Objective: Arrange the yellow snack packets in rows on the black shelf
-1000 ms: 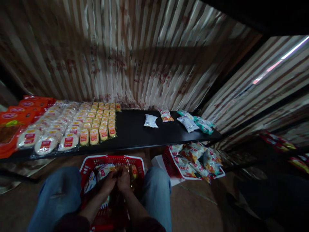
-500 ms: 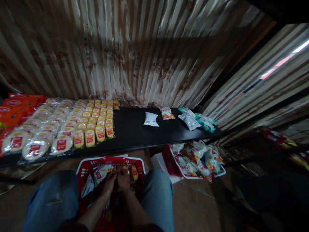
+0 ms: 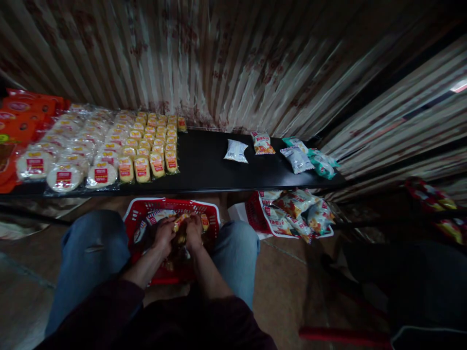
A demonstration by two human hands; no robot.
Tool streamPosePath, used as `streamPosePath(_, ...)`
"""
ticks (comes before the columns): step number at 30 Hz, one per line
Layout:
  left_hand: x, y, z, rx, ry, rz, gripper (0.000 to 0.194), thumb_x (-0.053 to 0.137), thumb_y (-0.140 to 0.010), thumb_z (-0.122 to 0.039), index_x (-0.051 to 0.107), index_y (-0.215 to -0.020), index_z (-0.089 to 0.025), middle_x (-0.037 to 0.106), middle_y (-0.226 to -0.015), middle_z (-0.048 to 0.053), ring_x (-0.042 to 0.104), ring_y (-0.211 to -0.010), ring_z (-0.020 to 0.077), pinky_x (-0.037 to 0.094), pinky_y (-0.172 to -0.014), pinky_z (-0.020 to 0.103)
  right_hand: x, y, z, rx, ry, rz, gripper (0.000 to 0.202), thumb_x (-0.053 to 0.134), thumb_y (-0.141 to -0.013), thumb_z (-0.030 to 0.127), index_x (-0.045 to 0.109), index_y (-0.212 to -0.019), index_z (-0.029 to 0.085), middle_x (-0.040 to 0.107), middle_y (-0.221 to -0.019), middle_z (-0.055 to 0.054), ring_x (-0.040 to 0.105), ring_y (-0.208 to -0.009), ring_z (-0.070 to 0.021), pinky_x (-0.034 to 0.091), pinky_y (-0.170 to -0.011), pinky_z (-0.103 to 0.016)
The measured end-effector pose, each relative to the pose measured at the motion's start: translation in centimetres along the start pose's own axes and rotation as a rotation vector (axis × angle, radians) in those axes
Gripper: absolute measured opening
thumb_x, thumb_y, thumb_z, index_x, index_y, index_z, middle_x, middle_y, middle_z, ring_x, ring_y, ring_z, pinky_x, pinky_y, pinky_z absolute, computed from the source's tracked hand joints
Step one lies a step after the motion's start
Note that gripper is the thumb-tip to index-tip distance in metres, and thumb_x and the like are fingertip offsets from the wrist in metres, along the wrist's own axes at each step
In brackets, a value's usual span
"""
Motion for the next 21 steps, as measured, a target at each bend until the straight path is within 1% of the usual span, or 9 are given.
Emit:
streamPosePath(3, 0.2, 1.0, -1.3, 0.008, 0.133, 0.047, 0.026, 0.05, -0.065, -0.008, 0.063, -0.086, -0.017, 0.069, -0.085, 0.004, 0.064, -0.074, 0.0129, 0.052, -0.07, 0.026, 0.1, 0.5, -1.6, 0.244, -0.401, -0.052, 0.023, 0.044, -0.076, 0.013, 0.053, -0.096, 0.019, 0.068, -0.084, -0.005, 0.064, -0.069, -0.0131, 0.052, -0.066, -0.023)
streamPosePath(6, 0.3, 1.6, -2.1, 0.002, 0.203, 0.072, 0.024, 0.054, -0.063, -0.006, 0.063, -0.083, -0.016, 0.067, -0.076, 0.002, 0.063, -0.068, 0.0121, 0.052, -0.07, 0.027, 0.5, 0.9, -0.7, 0.281, -0.665, -0.039, 0.012, 0.055, -0.073, 0.018, 0.057, -0.085, 0.019, 0.066, -0.069, 0.0, 0.061, -0.059, -0.0116, 0.05, -0.058, -0.021)
streamPosePath(8, 0.3, 2.0, -2.2, -0.004, 0.217, 0.092, 0.023, 0.057, -0.063, -0.007, 0.063, -0.083, -0.015, 0.067, -0.074, 0.001, 0.063, -0.066, 0.012, 0.052, -0.069, 0.028, 0.2, 1.1, 0.1, 0.281, -0.765, -0.055, 0.012, 0.06, -0.07, 0.019, 0.059, -0.081, 0.019, 0.066, -0.065, 0.002, 0.06, -0.056, -0.0105, 0.049, -0.055, -0.02)
streamPosePath(11, 0.4, 2.3, -1.7, -0.015, 0.187, 0.12, 0.023, 0.063, -0.062, -0.009, 0.063, -0.085, -0.015, 0.067, -0.073, 0.002, 0.062, -0.064, 0.0116, 0.05, -0.066, 0.026, -0.5, 1.2, 1.1, 0.255, -0.837, -0.075, 0.014, 0.063, -0.066, 0.019, 0.06, -0.08, 0.019, 0.067, -0.066, 0.003, 0.059, -0.055, -0.009, 0.048, -0.054, -0.019)
streamPosePath(14, 0.6, 2.4, -0.8, -0.048, 0.169, 0.128, 0.024, 0.066, -0.062, -0.011, 0.063, -0.085, -0.015, 0.066, -0.07, 0.001, 0.061, -0.06, 0.0107, 0.046, -0.061, 0.023, -0.8, 1.3, 1.7, 0.19, -0.823, -0.059, 0.017, 0.064, -0.065, 0.021, 0.061, -0.082, 0.019, 0.067, -0.068, 0.003, 0.06, -0.058, -0.0094, 0.048, -0.056, -0.02)
streamPosePath(17, 0.5, 2.4, -0.4, -0.052, 0.204, 0.107, 0.023, 0.067, -0.063, -0.012, 0.061, -0.086, -0.015, 0.066, -0.069, 0.001, 0.06, -0.058, 0.0104, 0.046, -0.061, 0.024, -0.3, 1.5, 1.3, 0.179, -0.797, -0.008, 0.02, 0.065, -0.063, 0.022, 0.061, -0.082, 0.019, 0.069, -0.072, 0.002, 0.062, -0.062, -0.0112, 0.05, -0.06, -0.022)
streamPosePath(21, 0.3, 2.3, -1.1, -0.008, 0.195, 0.086, 0.024, 0.068, -0.063, -0.013, 0.061, -0.086, -0.016, 0.066, -0.071, 0.001, 0.059, -0.057, 0.0098, 0.048, -0.062, 0.025, 0.7, 1.7, 0.3, 0.215, -0.768, 0.06, 0.021, 0.066, -0.061, 0.021, 0.063, -0.081, 0.017, 0.07, -0.072, 0.0, 0.064, -0.063, -0.0124, 0.051, -0.063, -0.024)
Point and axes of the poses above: each hand's wrist, its own y-axis away from the middle knuckle, its own x-axis out of the palm, z = x × y, the point moved 10 cm from there along -y, towards the middle knuckle
